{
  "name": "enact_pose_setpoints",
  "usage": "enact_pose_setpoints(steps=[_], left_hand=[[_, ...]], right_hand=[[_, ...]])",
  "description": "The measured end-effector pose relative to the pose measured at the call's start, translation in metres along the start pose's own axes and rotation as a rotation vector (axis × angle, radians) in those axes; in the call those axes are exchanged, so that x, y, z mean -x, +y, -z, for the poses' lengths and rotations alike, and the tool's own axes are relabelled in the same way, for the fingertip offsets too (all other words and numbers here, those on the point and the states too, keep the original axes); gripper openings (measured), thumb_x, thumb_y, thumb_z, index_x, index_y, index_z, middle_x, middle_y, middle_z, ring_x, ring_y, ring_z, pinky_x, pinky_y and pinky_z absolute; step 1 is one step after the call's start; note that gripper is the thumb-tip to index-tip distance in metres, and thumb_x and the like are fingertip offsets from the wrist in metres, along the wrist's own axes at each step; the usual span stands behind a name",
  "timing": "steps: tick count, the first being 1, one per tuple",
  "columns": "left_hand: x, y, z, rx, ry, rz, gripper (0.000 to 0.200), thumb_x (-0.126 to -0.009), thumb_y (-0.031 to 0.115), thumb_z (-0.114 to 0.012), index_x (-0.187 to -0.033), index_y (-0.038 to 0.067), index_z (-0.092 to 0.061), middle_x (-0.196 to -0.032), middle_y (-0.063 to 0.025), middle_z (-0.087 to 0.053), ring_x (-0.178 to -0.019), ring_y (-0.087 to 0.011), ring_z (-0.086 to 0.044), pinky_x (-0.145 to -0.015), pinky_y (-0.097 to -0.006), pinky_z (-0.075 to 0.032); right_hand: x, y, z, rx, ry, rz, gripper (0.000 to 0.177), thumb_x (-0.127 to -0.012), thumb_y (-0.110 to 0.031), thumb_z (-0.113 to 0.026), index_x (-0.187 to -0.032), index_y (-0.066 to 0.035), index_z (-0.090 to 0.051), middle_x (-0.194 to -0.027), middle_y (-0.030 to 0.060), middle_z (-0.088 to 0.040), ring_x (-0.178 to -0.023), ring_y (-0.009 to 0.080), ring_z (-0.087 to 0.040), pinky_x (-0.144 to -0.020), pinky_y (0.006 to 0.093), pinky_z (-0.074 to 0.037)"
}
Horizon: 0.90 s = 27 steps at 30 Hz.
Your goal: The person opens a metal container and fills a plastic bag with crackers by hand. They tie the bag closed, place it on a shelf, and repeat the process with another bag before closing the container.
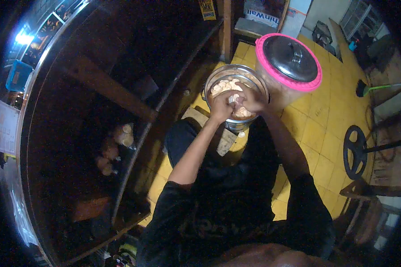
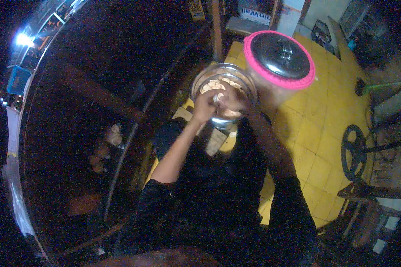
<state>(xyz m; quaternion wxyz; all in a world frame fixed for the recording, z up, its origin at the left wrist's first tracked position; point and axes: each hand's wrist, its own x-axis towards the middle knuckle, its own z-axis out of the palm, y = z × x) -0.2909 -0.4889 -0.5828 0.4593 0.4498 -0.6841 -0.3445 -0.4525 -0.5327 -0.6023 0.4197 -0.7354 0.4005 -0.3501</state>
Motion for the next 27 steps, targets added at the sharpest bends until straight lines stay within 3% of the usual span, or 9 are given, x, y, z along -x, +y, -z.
enact_pose_setpoints(steps=[1,3,9,11,12,16,21,23,27], left_hand=[[-0.001,0.001,0.003,0.0,-0.003,0.003,0.034,-0.075,-0.005,-0.061,-0.107,0.005,-0.065,-0.105,-0.0134,-0.066,-0.094,-0.0223,-0.064,-0.086,-0.0311,-0.047],[-0.002,0.003,0.011,0.321,-0.112,0.349,0.036,-0.079,-0.002,-0.061,-0.114,0.003,-0.062,-0.107,-0.0067,-0.065,-0.095,-0.0146,-0.06,-0.084,-0.0269,-0.048],[-0.003,0.01,0.026,0.015,0.071,0.086,0.022,-0.079,-0.004,-0.055,-0.095,0.002,-0.069,-0.092,-0.0092,-0.069,-0.08,-0.0155,-0.065,-0.073,-0.0281,-0.051],[-0.001,0.013,0.04,-0.176,0.192,0.07,0.016,-0.08,-0.002,-0.058,-0.088,0.002,-0.071,-0.084,-0.011,-0.07,-0.072,-0.0162,-0.066,-0.066,-0.0287,-0.051],[-0.001,0.007,0.046,-0.146,0.24,0.141,0.016,-0.08,-0.002,-0.056,-0.084,0.002,-0.071,-0.081,-0.011,-0.07,-0.072,-0.0174,-0.066,-0.066,-0.0285,-0.051],[0.002,0.004,0.058,-0.136,0.275,0.222,0.019,-0.084,0.0,-0.051,-0.081,0.001,-0.07,-0.075,-0.0104,-0.069,-0.06,-0.0167,-0.065,-0.058,-0.0289,-0.05],[0.004,0.013,0.069,-0.018,0.296,0.271,0.017,-0.087,0.001,-0.051,-0.087,0.0,-0.068,-0.074,-0.0105,-0.067,-0.052,-0.0159,-0.062,-0.051,-0.028,-0.049],[0.003,0.009,0.071,0.13,0.229,0.475,0.019,-0.09,0.004,-0.049,-0.095,0.0,-0.067,-0.085,-0.009,-0.068,-0.072,-0.0152,-0.063,-0.065,-0.0279,-0.05],[0.003,-0.015,0.063,0.091,0.276,0.248,0.019,-0.09,0.007,-0.05,-0.098,-0.001,-0.066,-0.082,-0.0112,-0.067,-0.058,-0.0132,-0.061,-0.051,-0.0268,-0.049]], right_hand=[[0.001,-0.013,0.005,0.1,0.006,0.017,0.058,-0.075,-0.007,-0.066,-0.127,0.001,-0.044,-0.108,0.0216,-0.062,-0.097,0.0302,-0.062,-0.085,0.0369,-0.048],[0.002,-0.04,0.013,0.2,0.013,0.031,0.059,-0.074,-0.006,-0.066,-0.128,0.001,-0.043,-0.101,0.022,-0.064,-0.087,0.0296,-0.064,-0.081,0.039,-0.05],[-0.012,-0.056,0.007,0.592,-0.057,-0.021,0.051,-0.077,-0.019,-0.07,-0.12,0.003,-0.053,-0.098,0.0154,-0.065,-0.083,0.0232,-0.065,-0.072,0.0345,-0.052],[-0.022,-0.016,0.014,-0.331,-0.049,-0.313,0.05,-0.076,-0.023,-0.071,-0.116,0.002,-0.055,-0.096,0.0156,-0.066,-0.082,0.0232,-0.065,-0.068,0.0337,-0.053],[-0.028,0.039,0.018,0.153,-0.143,0.213,0.058,-0.074,-0.028,-0.072,-0.121,0.001,-0.053,-0.1,0.0146,-0.066,-0.085,0.0243,-0.065,-0.068,0.0338,-0.053],[-0.014,0.05,-0.01,0.836,-0.555,-0.302,0.046,-0.072,-0.028,-0.067,-0.105,0.002,-0.061,-0.097,0.0172,-0.067,-0.084,0.0286,-0.066,-0.07,0.037,-0.052],[-0.008,0.055,-0.032,0.906,-0.794,-0.426,0.038,-0.069,-0.029,-0.063,-0.09,0.003,-0.068,-0.094,0.0197,-0.067,-0.083,0.0329,-0.066,-0.072,0.0402,-0.052],[-0.008,0.062,-0.038,0.85,-0.697,-0.28,0.037,-0.068,-0.029,-0.064,-0.087,0.003,-0.068,-0.089,0.0218,-0.067,-0.083,0.0333,-0.066,-0.07,0.043,-0.051],[-0.017,0.101,-0.035,0.899,-0.599,-0.154,0.037,-0.069,-0.028,-0.064,-0.089,0.004,-0.067,-0.088,0.0238,-0.065,-0.084,0.0333,-0.065,-0.071,0.042,-0.05]])
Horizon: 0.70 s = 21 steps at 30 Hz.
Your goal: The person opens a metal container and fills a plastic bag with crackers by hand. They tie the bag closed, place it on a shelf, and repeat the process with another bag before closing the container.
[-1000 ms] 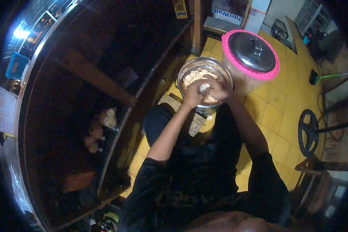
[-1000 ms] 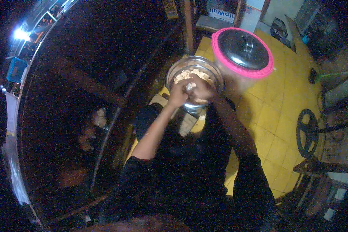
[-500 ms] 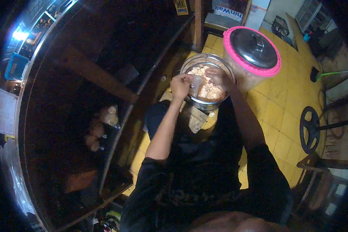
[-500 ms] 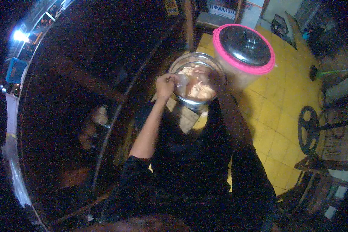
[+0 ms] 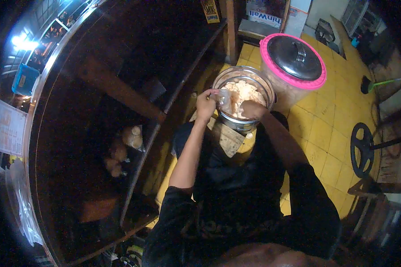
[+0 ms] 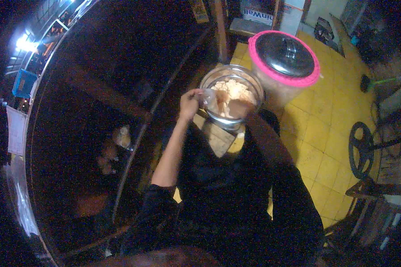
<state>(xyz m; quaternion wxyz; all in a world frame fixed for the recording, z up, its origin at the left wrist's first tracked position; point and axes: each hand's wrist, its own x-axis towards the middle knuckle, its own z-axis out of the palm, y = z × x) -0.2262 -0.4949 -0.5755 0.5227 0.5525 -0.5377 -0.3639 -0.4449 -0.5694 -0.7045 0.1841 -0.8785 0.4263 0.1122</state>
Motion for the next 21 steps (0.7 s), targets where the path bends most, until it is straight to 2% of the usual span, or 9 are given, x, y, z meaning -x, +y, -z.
enact_pose_setpoints(steps=[2,4,6,7,10,11,14,17,21], left_hand=[[0.001,0.002,-0.003,0.014,-0.076,0.119,0.022,-0.09,0.009,-0.052,-0.104,-0.002,-0.064,-0.087,-0.011,-0.067,-0.07,-0.0143,-0.063,-0.06,-0.0277,-0.051],[-0.001,-0.012,-0.01,0.005,-0.083,0.08,0.023,-0.09,0.01,-0.052,-0.106,-0.003,-0.064,-0.09,-0.0106,-0.067,-0.075,-0.0159,-0.063,-0.066,-0.0282,-0.051],[-0.002,-0.017,-0.02,-0.001,-0.096,0.039,0.025,-0.09,0.012,-0.053,-0.108,-0.003,-0.063,-0.092,-0.0102,-0.067,-0.081,-0.0174,-0.063,-0.072,-0.0286,-0.05],[-0.001,-0.017,-0.025,-0.002,-0.119,0.009,0.027,-0.091,0.014,-0.053,-0.111,-0.001,-0.062,-0.098,-0.0095,-0.066,-0.087,-0.0161,-0.061,-0.078,-0.0286,-0.049],[0.01,0.014,-0.034,0.01,-0.183,0.025,0.032,-0.091,0.019,-0.055,-0.116,0.0,-0.061,-0.108,-0.0106,-0.063,-0.095,-0.0152,-0.059,-0.078,-0.028,-0.049],[0.014,0.027,-0.037,0.188,-0.226,0.14,0.034,-0.091,0.021,-0.057,-0.116,-0.002,-0.06,-0.105,-0.0111,-0.063,-0.087,-0.0141,-0.06,-0.071,-0.0262,-0.05],[0.017,0.037,-0.047,0.323,-0.254,0.202,0.041,-0.087,0.023,-0.064,-0.117,-0.005,-0.058,-0.101,-0.0125,-0.063,-0.075,-0.0094,-0.061,-0.057,-0.0216,-0.048],[0.012,0.012,-0.05,-0.076,-0.229,-0.12,0.038,-0.079,0.014,-0.071,-0.113,-0.001,-0.062,-0.106,-0.0141,-0.064,-0.085,-0.0169,-0.062,-0.066,-0.0283,-0.052],[0.01,-0.005,-0.05,-0.126,-0.211,-0.116,0.033,-0.079,0.009,-0.068,-0.111,0.0,-0.064,-0.102,-0.0135,-0.065,-0.078,-0.0171,-0.063,-0.065,-0.0288,-0.052]], right_hand=[[0.001,0.021,-0.008,-0.346,0.491,0.163,0.038,-0.073,-0.029,-0.064,-0.091,0.004,-0.066,-0.092,0.0235,-0.065,-0.087,0.0341,-0.064,-0.076,0.0403,-0.049],[0.041,-0.014,0.054,-0.277,0.462,0.005,0.038,-0.077,-0.029,-0.065,-0.097,0.003,-0.064,-0.096,0.0225,-0.064,-0.091,0.0326,-0.063,-0.079,0.0385,-0.049],[0.048,-0.011,0.07,-0.567,0.703,0.039,0.036,-0.081,-0.032,-0.065,-0.095,0.001,-0.065,-0.099,0.0213,-0.065,-0.089,0.0285,-0.063,-0.076,0.0405,-0.049],[0.05,-0.016,0.082,-0.856,0.609,0.089,0.038,-0.082,-0.034,-0.064,-0.096,0.001,-0.065,-0.091,0.0204,-0.066,-0.083,0.028,-0.064,-0.075,0.0396,-0.049],[0.076,-0.047,0.117,-0.848,0.499,0.062,0.032,-0.081,-0.029,-0.064,-0.096,0.0,-0.066,-0.089,0.02,-0.067,-0.08,0.0305,-0.065,-0.074,0.0404,-0.05],[0.07,-0.046,0.108,-0.361,0.772,0.14,0.027,-0.081,-0.023,-0.062,-0.096,-0.001,-0.066,-0.093,0.0204,-0.067,-0.082,0.0323,-0.065,-0.075,0.0419,-0.05],[0.07,-0.051,0.105,-0.209,0.569,0.049,0.03,-0.078,-0.02,-0.064,-0.102,-0.002,-0.065,-0.098,0.0216,-0.065,-0.083,0.035,-0.064,-0.079,0.0425,-0.05],[0.073,-0.043,0.108,-0.338,0.543,0.144,0.033,-0.078,-0.017,-0.067,-0.108,-0.006,-0.063,-0.102,0.0205,-0.064,-0.098,0.0327,-0.06,-0.087,0.0395,-0.047],[0.089,-0.049,0.119,-0.755,0.547,0.342,0.03,-0.079,-0.011,-0.064,-0.108,-0.005,-0.062,-0.101,0.0187,-0.063,-0.097,0.0314,-0.06,-0.086,0.0391,-0.047]])
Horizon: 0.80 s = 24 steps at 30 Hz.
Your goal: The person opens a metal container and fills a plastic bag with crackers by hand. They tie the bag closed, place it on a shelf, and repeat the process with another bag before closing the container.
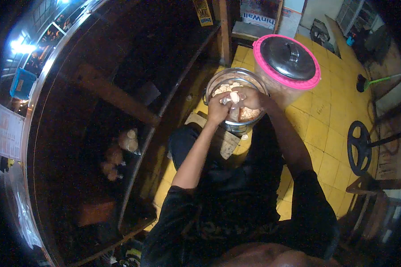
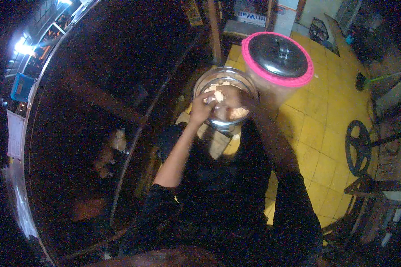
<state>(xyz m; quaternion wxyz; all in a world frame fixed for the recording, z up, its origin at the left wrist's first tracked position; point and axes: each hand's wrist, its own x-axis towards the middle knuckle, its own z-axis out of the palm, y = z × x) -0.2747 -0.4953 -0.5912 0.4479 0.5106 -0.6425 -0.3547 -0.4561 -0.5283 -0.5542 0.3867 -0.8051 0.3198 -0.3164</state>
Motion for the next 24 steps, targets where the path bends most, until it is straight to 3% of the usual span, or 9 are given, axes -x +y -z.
enact_pose_setpoints(steps=[3,5,6,9,12,14,17,22,24], left_hand=[[-0.001,-0.007,-0.006,-0.134,0.111,-0.174,0.031,-0.078,0.006,-0.065,-0.109,0.001,-0.065,-0.098,-0.0135,-0.067,-0.073,-0.0173,-0.064,-0.064,-0.0285,-0.052],[-0.001,-0.004,-0.008,0.104,0.007,0.131,0.028,-0.08,0.006,-0.064,-0.108,0.002,-0.066,-0.095,-0.0113,-0.068,-0.075,-0.0158,-0.064,-0.063,-0.0273,-0.052],[-0.001,-0.002,-0.008,0.106,0.005,0.13,0.028,-0.08,0.006,-0.064,-0.108,0.002,-0.066,-0.095,-0.0113,-0.068,-0.075,-0.0158,-0.064,-0.063,-0.0273,-0.052],[0.004,0.016,-0.006,0.198,0.013,0.119,0.027,-0.081,0.008,-0.065,-0.107,-0.001,-0.066,-0.098,-0.0147,-0.068,-0.089,-0.0221,-0.064,-0.082,-0.0315,-0.049],[0.008,0.029,0.002,0.128,0.034,0.064,0.023,-0.084,0.008,-0.063,-0.105,0.001,-0.067,-0.09,-0.0104,-0.069,-0.075,-0.0165,-0.063,-0.066,-0.0276,-0.051],[0.008,0.026,0.004,0.42,-0.033,0.308,0.02,-0.085,0.004,-0.059,-0.103,0.003,-0.068,-0.084,-0.0063,-0.067,-0.061,-0.0095,-0.058,-0.051,-0.0226,-0.047],[0.003,0.015,0.005,0.562,-0.001,0.312,0.02,-0.087,0.006,-0.058,-0.104,0.005,-0.068,-0.091,-0.0045,-0.068,-0.075,-0.0102,-0.061,-0.056,-0.022,-0.048],[0.004,0.009,0.006,0.381,-0.001,0.245,0.019,-0.088,0.005,-0.057,-0.103,0.005,-0.068,-0.092,-0.0038,-0.067,-0.067,-0.0072,-0.058,-0.05,-0.0213,-0.046],[0.004,0.011,0.007,0.348,-0.042,0.233,0.019,-0.088,0.005,-0.057,-0.103,0.004,-0.068,-0.094,-0.0037,-0.067,-0.065,-0.0065,-0.058,-0.048,-0.0212,-0.045]], right_hand=[[0.0,0.017,0.006,0.376,-0.125,0.137,0.028,-0.079,-0.01,-0.064,-0.106,-0.003,-0.063,-0.097,0.019,-0.063,-0.093,0.0312,-0.061,-0.082,0.0388,-0.048],[-0.007,0.022,-0.001,0.546,-0.233,0.051,0.026,-0.079,-0.009,-0.064,-0.103,-0.001,-0.064,-0.095,0.0192,-0.064,-0.09,0.0323,-0.062,-0.08,0.0385,-0.048],[-0.007,-0.001,0.0,0.563,-0.21,0.012,0.023,-0.078,-0.012,-0.066,-0.099,-0.001,-0.065,-0.091,0.0194,-0.064,-0.087,0.0334,-0.062,-0.078,0.0389,-0.049],[-0.006,0.0,-0.008,0.586,-0.076,-0.111,0.022,-0.077,-0.018,-0.069,-0.092,-0.002,-0.066,-0.085,0.0196,-0.065,-0.083,0.0351,-0.063,-0.074,0.0399,-0.049],[-0.004,-0.006,-0.012,0.65,0.096,-0.187,0.026,-0.075,-0.026,-0.072,-0.086,-0.004,-0.065,-0.081,0.0196,-0.064,-0.08,0.0354,-0.063,-0.072,0.0407,-0.049],[-0.003,-0.01,-0.011,0.702,0.154,-0.18,0.029,-0.074,-0.029,-0.074,-0.084,-0.004,-0.065,-0.079,0.0198,-0.064,-0.079,0.0349,-0.063,-0.071,0.0407,-0.049],[-0.001,-0.006,-0.008,0.621,0.116,-0.237,0.032,-0.074,-0.033,-0.073,-0.085,-0.003,-0.065,-0.079,0.0194,-0.064,-0.079,0.0341,-0.064,-0.07,0.0409,-0.049],[0.002,0.005,-0.013,0.228,0.086,-0.196,0.034,-0.078,-0.036,-0.07,-0.086,-0.003,-0.065,-0.079,0.0186,-0.064,-0.076,0.0336,-0.063,-0.069,0.0415,-0.049],[0.004,-0.001,-0.016,0.318,0.12,-0.218,0.032,-0.077,-0.033,-0.07,-0.089,-0.004,-0.066,-0.079,0.0177,-0.064,-0.075,0.0329,-0.063,-0.069,0.0411,-0.049]])
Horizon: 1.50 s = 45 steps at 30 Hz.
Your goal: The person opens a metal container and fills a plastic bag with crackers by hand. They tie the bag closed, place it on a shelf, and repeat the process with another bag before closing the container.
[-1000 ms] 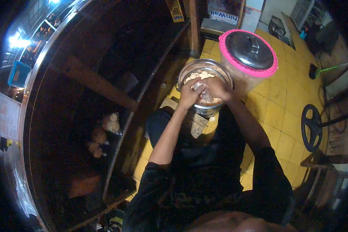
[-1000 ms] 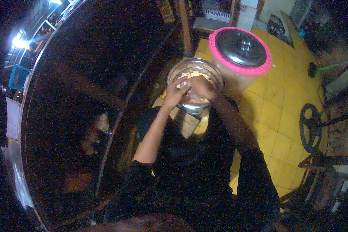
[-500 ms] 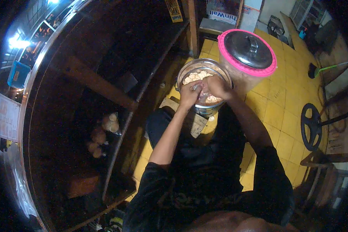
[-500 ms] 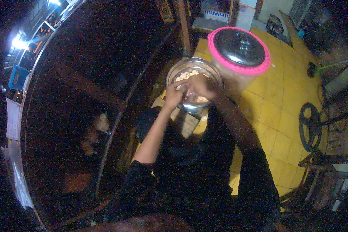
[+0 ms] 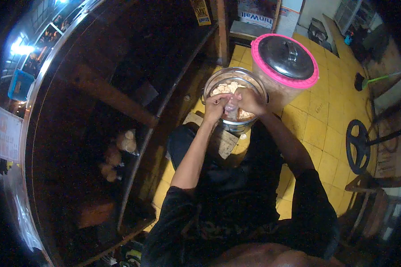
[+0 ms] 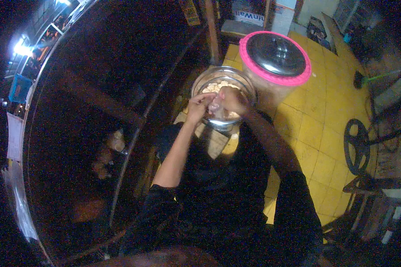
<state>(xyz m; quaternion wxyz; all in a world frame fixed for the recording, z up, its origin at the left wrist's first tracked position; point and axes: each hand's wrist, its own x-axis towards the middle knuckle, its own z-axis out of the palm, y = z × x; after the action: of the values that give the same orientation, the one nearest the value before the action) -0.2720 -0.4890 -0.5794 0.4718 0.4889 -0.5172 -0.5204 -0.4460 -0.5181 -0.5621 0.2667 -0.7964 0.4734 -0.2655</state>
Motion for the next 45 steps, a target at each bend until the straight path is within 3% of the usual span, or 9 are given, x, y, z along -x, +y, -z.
enact_pose_setpoints(steps=[6,8,13,18,23,30,32,35,45], left_hand=[[-0.002,-0.005,0.002,-0.001,0.031,-0.04,0.022,-0.084,0.001,-0.058,-0.103,0.005,-0.068,-0.097,-0.007,-0.068,-0.064,-0.0094,-0.059,-0.052,-0.0241,-0.048],[-0.007,-0.014,0.002,-0.55,0.258,-0.439,0.026,-0.08,0.001,-0.059,-0.104,0.006,-0.068,-0.096,-0.0122,-0.068,-0.062,-0.0156,-0.061,-0.057,-0.0287,-0.05],[-0.005,0.021,0.0,-0.672,0.241,-0.261,0.03,-0.075,0.005,-0.063,-0.105,0.007,-0.067,-0.094,-0.0142,-0.067,-0.069,-0.0194,-0.064,-0.068,-0.0317,-0.051],[0.0,0.053,0.005,-0.352,-0.015,-0.041,0.033,-0.074,0.013,-0.069,-0.106,0.006,-0.066,-0.098,-0.0101,-0.067,-0.084,-0.0149,-0.063,-0.078,-0.0314,-0.05],[0.025,0.064,-0.021,-0.121,-0.024,-0.49,0.04,-0.079,0.023,-0.069,-0.112,0.003,-0.06,-0.101,-0.0128,-0.065,-0.1,-0.0216,-0.059,-0.091,-0.0354,-0.044],[0.035,0.049,-0.007,-0.252,-0.303,-0.123,0.03,-0.087,0.024,-0.061,-0.109,0.003,-0.062,-0.095,-0.0053,-0.066,-0.091,-0.0161,-0.059,-0.084,-0.0319,-0.046],[0.04,0.053,-0.003,-0.28,-0.285,-0.069,0.029,-0.088,0.025,-0.061,-0.107,0.003,-0.063,-0.092,-0.0044,-0.066,-0.088,-0.0156,-0.06,-0.081,-0.0315,-0.047],[0.044,0.055,0.0,-0.166,-0.129,-0.019,0.022,-0.089,0.019,-0.059,-0.099,0.0,-0.066,-0.087,-0.0062,-0.067,-0.082,-0.0131,-0.06,-0.076,-0.029,-0.047],[0.078,0.039,-0.003,-0.318,-0.087,-0.09,0.039,-0.088,0.039,-0.06,-0.101,0.003,-0.067,-0.091,-0.0113,-0.068,-0.085,-0.0226,-0.063,-0.078,-0.0352,-0.049]], right_hand=[[-0.001,0.0,0.002,0.354,0.052,0.032,0.021,-0.08,-0.021,-0.061,-0.094,-0.006,-0.066,-0.086,0.0175,-0.065,-0.078,0.033,-0.064,-0.072,0.0415,-0.05],[-0.004,0.003,0.003,0.225,0.07,0.052,0.022,-0.081,-0.019,-0.059,-0.097,-0.005,-0.065,-0.088,0.0178,-0.066,-0.08,0.0332,-0.064,-0.073,0.0414,-0.05],[0.002,-0.029,0.024,-0.257,-0.074,0.116,0.028,-0.083,-0.023,-0.061,-0.104,-0.005,-0.061,-0.103,0.0192,-0.064,-0.092,0.0357,-0.063,-0.081,0.043,-0.048],[0.009,-0.019,0.031,0.082,-0.14,0.321,0.03,-0.088,-0.025,-0.057,-0.11,-0.005,-0.056,-0.105,0.0219,-0.062,-0.099,0.0362,-0.06,-0.085,0.0426,-0.047],[0.0,-0.008,0.029,-0.029,-0.138,0.183,0.029,-0.091,-0.022,-0.054,-0.112,-0.003,-0.055,-0.107,0.0218,-0.061,-0.103,0.0342,-0.059,-0.088,0.0415,-0.046],[0.016,-0.026,0.054,-0.111,0.186,0.533,0.031,-0.09,-0.023,-0.057,-0.109,0.002,-0.058,-0.087,0.0125,-0.063,-0.079,0.0224,-0.061,-0.074,0.0337,-0.047],[0.017,-0.029,0.066,-0.575,-0.126,-0.186,0.031,-0.092,-0.023,-0.054,-0.112,0.0,-0.057,-0.089,0.0063,-0.06,-0.077,0.0159,-0.055,-0.071,0.0295,-0.046],[0.021,0.005,0.038,-0.766,0.223,-0.206,0.029,-0.095,-0.022,-0.05,-0.111,0.0,-0.058,-0.094,0.0029,-0.057,-0.079,0.0115,-0.051,-0.07,0.0253,-0.045],[0.034,-0.046,-0.003,-1.179,-0.049,-0.164,0.042,-0.096,-0.031,-0.045,-0.116,0.004,-0.056,-0.113,0.0159,-0.061,-0.102,0.0249,-0.059,-0.092,0.0338,-0.045]])
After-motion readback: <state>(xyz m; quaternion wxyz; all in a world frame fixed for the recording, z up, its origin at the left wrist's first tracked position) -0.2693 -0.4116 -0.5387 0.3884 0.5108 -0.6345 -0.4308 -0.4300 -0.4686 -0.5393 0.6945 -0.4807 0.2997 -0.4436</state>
